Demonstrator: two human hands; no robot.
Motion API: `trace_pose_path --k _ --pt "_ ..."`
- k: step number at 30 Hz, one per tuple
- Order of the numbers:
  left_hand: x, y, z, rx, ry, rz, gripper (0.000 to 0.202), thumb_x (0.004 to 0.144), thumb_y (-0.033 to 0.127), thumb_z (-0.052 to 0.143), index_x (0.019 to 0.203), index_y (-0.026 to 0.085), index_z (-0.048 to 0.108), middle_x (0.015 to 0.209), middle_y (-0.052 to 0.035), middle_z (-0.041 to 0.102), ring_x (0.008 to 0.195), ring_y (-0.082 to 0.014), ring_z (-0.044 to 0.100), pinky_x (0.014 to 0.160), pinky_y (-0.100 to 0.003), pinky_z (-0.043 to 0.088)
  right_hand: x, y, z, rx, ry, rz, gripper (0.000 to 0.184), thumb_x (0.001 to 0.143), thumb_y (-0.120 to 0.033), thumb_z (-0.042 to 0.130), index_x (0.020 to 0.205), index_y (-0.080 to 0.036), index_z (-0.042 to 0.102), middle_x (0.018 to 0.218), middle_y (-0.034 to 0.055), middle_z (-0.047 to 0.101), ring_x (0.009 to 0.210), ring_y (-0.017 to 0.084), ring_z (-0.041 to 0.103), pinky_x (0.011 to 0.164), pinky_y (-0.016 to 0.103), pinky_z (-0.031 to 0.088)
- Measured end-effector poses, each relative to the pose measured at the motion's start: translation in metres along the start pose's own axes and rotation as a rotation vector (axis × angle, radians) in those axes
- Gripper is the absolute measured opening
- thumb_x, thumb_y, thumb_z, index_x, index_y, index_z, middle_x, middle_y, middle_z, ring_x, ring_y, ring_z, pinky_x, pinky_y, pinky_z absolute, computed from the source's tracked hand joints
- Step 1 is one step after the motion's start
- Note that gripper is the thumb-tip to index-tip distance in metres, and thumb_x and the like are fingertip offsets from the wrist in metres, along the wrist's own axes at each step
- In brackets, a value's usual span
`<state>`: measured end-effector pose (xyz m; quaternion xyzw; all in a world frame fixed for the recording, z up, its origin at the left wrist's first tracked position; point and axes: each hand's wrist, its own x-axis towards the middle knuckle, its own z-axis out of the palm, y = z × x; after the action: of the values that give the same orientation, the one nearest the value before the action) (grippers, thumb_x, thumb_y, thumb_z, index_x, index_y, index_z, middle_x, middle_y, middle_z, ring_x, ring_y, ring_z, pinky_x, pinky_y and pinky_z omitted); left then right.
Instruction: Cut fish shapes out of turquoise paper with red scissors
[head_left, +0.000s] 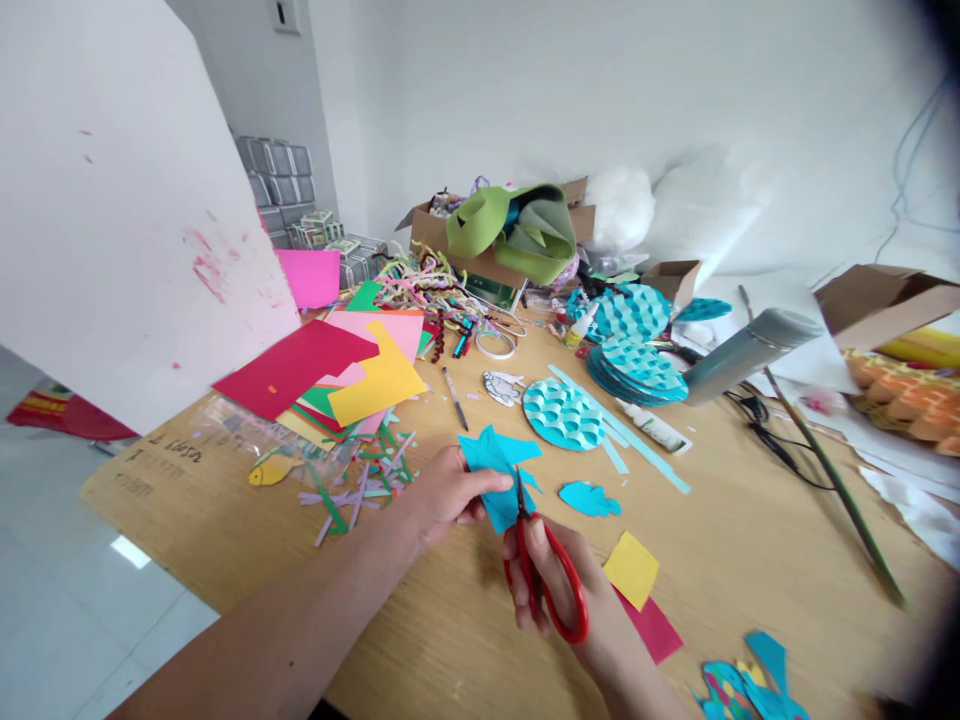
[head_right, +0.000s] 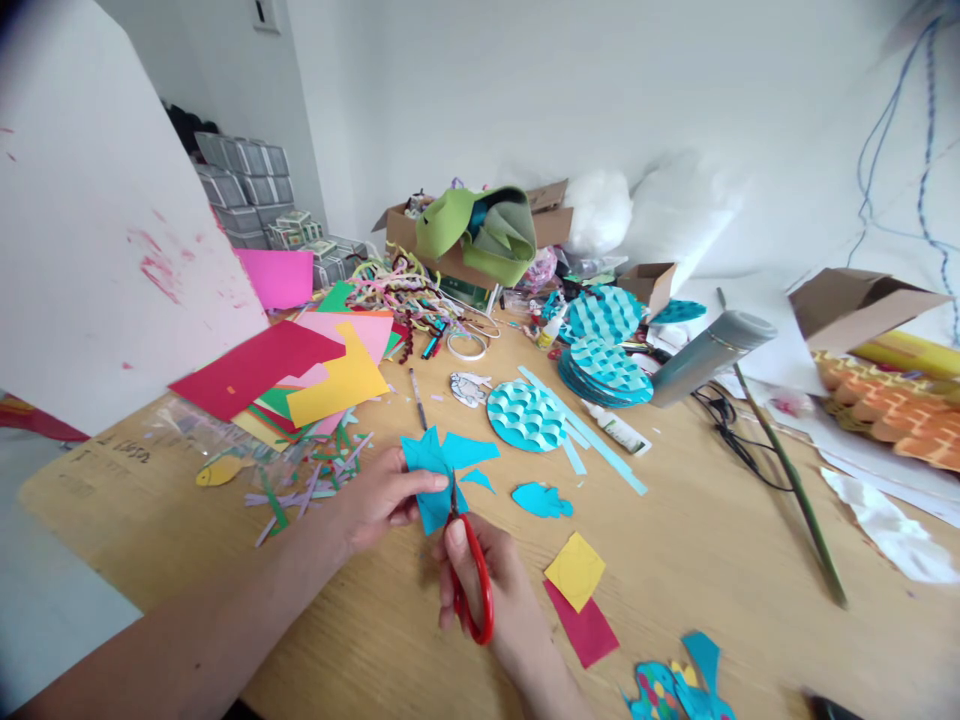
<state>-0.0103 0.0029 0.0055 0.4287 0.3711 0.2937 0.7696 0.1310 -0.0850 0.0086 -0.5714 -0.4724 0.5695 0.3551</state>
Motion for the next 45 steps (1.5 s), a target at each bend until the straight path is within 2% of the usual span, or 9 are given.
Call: trace_pose_path --k 10,21,28,39,45 --pt "-0.0026 0.0004 0.0021 0.046 -0.007 -0.007 0.026 0.063 0.037 0.069 0.070 0.016 0.055 0.056 0.0047 0.051 0.046 -0.0057 0.040 0.043 -0.019 0.024 -0.0023 -0.0022 0.0003 -0.030 0.002 0.009 0.059 0.084 -0.074 0.042 0.076 -0.017 0.052 0.049 -0.0027 0.053 0.036 0.008 0.049 0.036 0.018 0.032" --pt "-0.0027 0.0009 0.0020 0.045 -0.018 -0.008 0.024 0.064 0.036 0.068 0.067 0.017 0.054 0.052 0.0068 0.047 0.042 -0.0046 0.033 0.042 -0.020 0.022 -0.0017 -0.0024 0.0006 -0.063 0.010 0.016 0.060 0.083 -0.076 0.039 0.074 -0.018 0.051 0.045 -0.0041 0.050 0.034 0.009 0.045 0.036 0.020 0.030" --pt "-0.0027 0.0020 0.0024 0.023 -0.012 -0.021 0.025 0.063 0.036 0.069 0.068 0.017 0.054 0.053 0.0067 0.047 0.044 -0.0045 0.035 0.042 -0.020 0.021 -0.0014 -0.0034 -0.0012 -0.093 -0.003 -0.037 0.058 0.087 -0.072 0.039 0.071 -0.018 0.050 0.041 -0.0055 0.048 0.033 0.007 0.041 0.040 0.020 0.028" --pt "-0.0010 -0.0008 0.0021 0.008 0.001 -0.001 0.029 0.063 0.039 0.071 0.069 0.015 0.056 0.053 0.0048 0.049 0.042 -0.0046 0.036 0.039 -0.020 0.015 0.0002 -0.0019 -0.0019 -0.090 0.016 -0.004 0.058 0.083 -0.075 0.042 0.068 -0.019 0.047 0.038 -0.0069 0.045 0.030 0.006 0.036 0.038 0.020 0.026" --pt "-0.0022 0.0006 0.0030 0.009 -0.017 -0.017 0.027 0.063 0.037 0.071 0.066 0.016 0.056 0.053 0.0048 0.050 0.044 -0.0054 0.039 0.042 -0.021 0.020 -0.0014 -0.0035 -0.0038 -0.111 -0.005 0.000 0.058 0.084 -0.075 0.041 0.067 -0.020 0.045 0.043 -0.0052 0.048 0.034 0.008 0.043 0.041 0.021 0.027"
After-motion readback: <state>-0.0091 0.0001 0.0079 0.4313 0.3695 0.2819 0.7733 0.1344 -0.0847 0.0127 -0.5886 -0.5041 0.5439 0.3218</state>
